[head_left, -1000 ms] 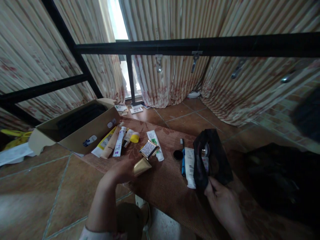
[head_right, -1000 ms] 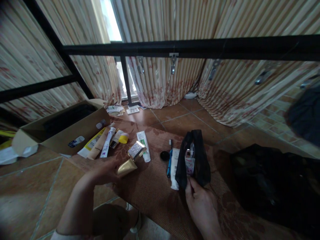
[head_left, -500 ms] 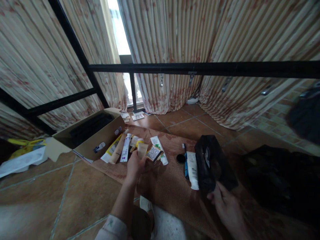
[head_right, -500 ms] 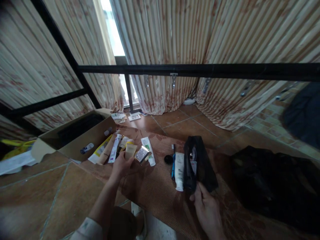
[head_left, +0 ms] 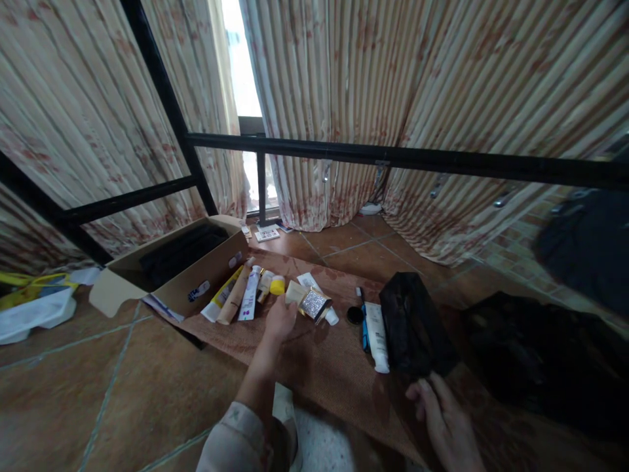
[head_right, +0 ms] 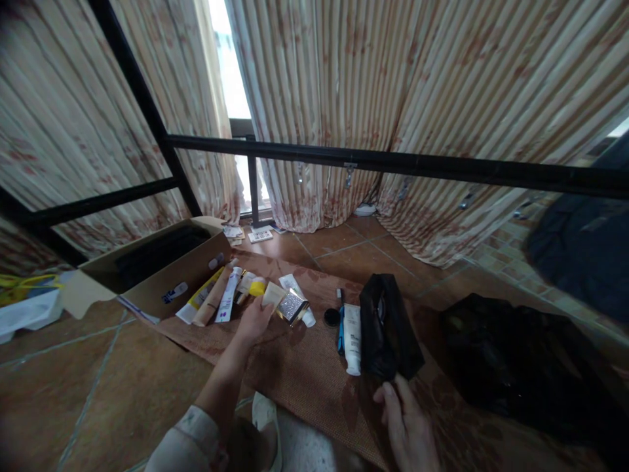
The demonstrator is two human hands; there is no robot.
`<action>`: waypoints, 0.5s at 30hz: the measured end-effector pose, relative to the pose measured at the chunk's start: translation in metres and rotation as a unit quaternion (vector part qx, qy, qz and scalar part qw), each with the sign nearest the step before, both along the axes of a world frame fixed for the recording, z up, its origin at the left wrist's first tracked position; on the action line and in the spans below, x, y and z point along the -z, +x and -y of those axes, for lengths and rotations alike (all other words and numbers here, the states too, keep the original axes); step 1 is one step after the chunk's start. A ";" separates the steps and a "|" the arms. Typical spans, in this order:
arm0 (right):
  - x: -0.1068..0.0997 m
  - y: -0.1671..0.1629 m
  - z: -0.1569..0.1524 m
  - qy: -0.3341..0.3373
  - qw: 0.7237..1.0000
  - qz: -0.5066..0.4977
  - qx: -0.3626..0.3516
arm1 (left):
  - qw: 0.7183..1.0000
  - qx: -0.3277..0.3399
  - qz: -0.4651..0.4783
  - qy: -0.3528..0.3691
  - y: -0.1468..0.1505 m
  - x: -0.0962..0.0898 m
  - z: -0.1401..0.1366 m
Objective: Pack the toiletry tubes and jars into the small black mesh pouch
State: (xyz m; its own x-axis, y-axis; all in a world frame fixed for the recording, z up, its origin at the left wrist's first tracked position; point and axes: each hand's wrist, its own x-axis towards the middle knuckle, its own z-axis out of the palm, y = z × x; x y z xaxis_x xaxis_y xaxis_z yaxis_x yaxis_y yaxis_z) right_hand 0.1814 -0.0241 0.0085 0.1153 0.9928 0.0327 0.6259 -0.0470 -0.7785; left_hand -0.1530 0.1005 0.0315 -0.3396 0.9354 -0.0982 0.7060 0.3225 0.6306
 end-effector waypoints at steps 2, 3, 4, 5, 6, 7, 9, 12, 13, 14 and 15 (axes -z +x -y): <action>0.001 -0.001 0.003 0.000 1.000 -0.006 0.002 | 1.000 0.004 -0.010 -0.002 0.000 0.000 -0.002; 0.002 -0.002 0.004 0.004 1.000 -0.009 0.009 | 1.000 0.006 -0.016 -0.003 0.000 0.000 -0.003; 0.003 -0.002 0.004 0.008 1.000 -0.013 0.017 | 1.000 0.009 -0.021 -0.003 0.000 0.000 -0.004; 0.004 -0.003 0.004 0.011 1.000 -0.016 0.023 | 1.000 0.014 -0.027 -0.003 0.001 0.001 -0.005; 0.006 -0.004 0.003 0.012 0.999 -0.019 0.025 | 0.999 0.019 -0.032 -0.002 0.002 0.001 -0.006; 0.007 -0.005 0.002 0.011 0.999 -0.021 0.026 | 0.999 0.023 -0.037 -0.002 0.004 0.001 -0.006; 0.009 -0.008 -0.001 0.006 0.999 -0.023 0.026 | 0.999 0.022 -0.046 -0.004 0.008 0.003 -0.007; 0.008 -0.014 -0.003 0.002 1.000 -0.022 0.017 | 0.998 0.003 -0.057 -0.007 0.014 0.004 -0.009; 0.008 -0.016 -0.003 0.005 1.000 -0.021 0.013 | 0.998 -0.004 -0.057 -0.004 0.014 0.004 -0.009; 0.007 -0.018 -0.004 0.011 1.000 -0.019 0.010 | 0.998 -0.011 -0.056 0.001 0.014 0.004 -0.009; 0.006 -0.019 -0.004 0.018 1.000 -0.018 0.010 | 0.998 -0.017 -0.053 0.009 0.012 0.003 -0.009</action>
State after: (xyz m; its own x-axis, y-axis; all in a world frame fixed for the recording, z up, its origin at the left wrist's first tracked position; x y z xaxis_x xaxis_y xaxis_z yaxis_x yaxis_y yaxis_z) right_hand 0.1626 -0.0203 0.0024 0.1372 0.9885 0.0631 0.5972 -0.0317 -0.8015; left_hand -0.1407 0.1097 0.0287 -0.3796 0.9241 -0.0439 0.7580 0.3378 0.5580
